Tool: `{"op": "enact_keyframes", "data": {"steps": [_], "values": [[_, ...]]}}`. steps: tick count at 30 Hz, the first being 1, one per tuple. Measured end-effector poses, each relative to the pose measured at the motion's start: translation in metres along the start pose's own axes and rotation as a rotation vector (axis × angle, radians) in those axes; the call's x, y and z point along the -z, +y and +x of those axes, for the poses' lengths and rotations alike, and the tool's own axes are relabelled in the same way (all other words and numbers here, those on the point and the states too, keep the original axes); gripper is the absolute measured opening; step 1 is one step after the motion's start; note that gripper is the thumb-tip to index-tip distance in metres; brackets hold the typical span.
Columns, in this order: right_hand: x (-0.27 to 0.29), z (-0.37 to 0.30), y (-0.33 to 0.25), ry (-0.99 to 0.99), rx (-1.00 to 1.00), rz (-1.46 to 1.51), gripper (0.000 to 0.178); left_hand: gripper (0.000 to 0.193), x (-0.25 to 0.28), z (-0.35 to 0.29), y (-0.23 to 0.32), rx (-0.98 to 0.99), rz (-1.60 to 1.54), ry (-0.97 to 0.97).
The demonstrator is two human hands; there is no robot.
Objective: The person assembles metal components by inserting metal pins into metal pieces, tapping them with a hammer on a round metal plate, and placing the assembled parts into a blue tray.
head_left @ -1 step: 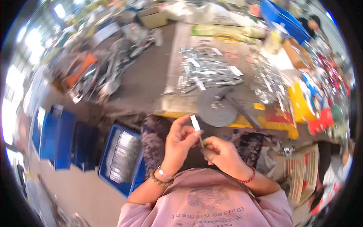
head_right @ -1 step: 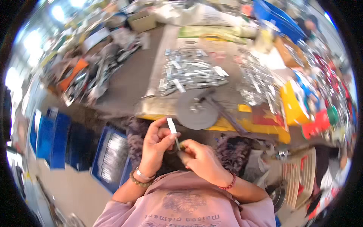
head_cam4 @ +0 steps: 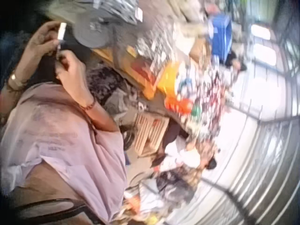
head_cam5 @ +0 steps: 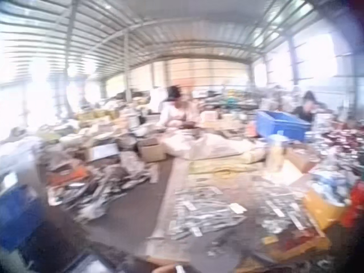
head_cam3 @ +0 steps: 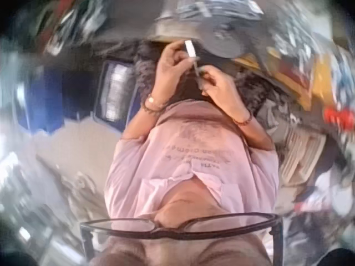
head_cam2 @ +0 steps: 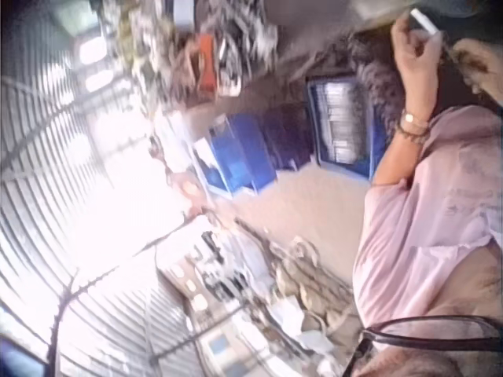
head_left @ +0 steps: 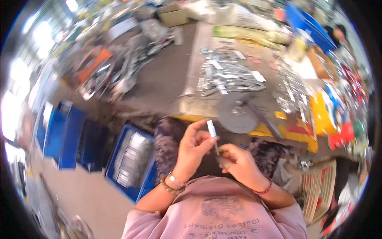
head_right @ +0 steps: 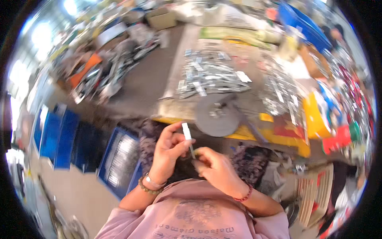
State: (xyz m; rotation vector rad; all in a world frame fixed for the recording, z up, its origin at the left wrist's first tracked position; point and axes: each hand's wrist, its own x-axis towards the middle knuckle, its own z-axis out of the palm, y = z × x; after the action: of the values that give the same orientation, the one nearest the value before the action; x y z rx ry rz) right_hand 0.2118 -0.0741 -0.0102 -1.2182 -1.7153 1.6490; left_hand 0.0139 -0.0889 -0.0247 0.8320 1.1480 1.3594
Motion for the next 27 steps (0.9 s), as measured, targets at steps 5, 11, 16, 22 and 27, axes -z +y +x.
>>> {"op": "enact_keyframes", "data": {"steps": [5,11,16,22,27], "values": [[0.004,0.007,0.018,-0.107,-0.081,0.117,0.040,0.062,0.085,-0.018,-0.003,-0.037,0.028,0.238],[0.012,0.013,0.031,-0.123,-0.164,0.111,0.037,0.052,0.262,-0.092,-0.036,0.129,0.359,0.828],[0.009,0.016,0.031,-0.159,-0.180,0.093,0.034,0.057,0.423,-0.173,-0.110,0.242,0.383,1.081],[0.007,0.018,0.034,-0.176,-0.185,0.086,0.033,0.053,0.451,-0.172,-0.126,0.336,0.476,1.128],[0.013,0.021,0.041,-0.153,-0.196,0.064,0.032,0.050,0.431,-0.155,-0.116,0.378,0.564,1.124]]}}
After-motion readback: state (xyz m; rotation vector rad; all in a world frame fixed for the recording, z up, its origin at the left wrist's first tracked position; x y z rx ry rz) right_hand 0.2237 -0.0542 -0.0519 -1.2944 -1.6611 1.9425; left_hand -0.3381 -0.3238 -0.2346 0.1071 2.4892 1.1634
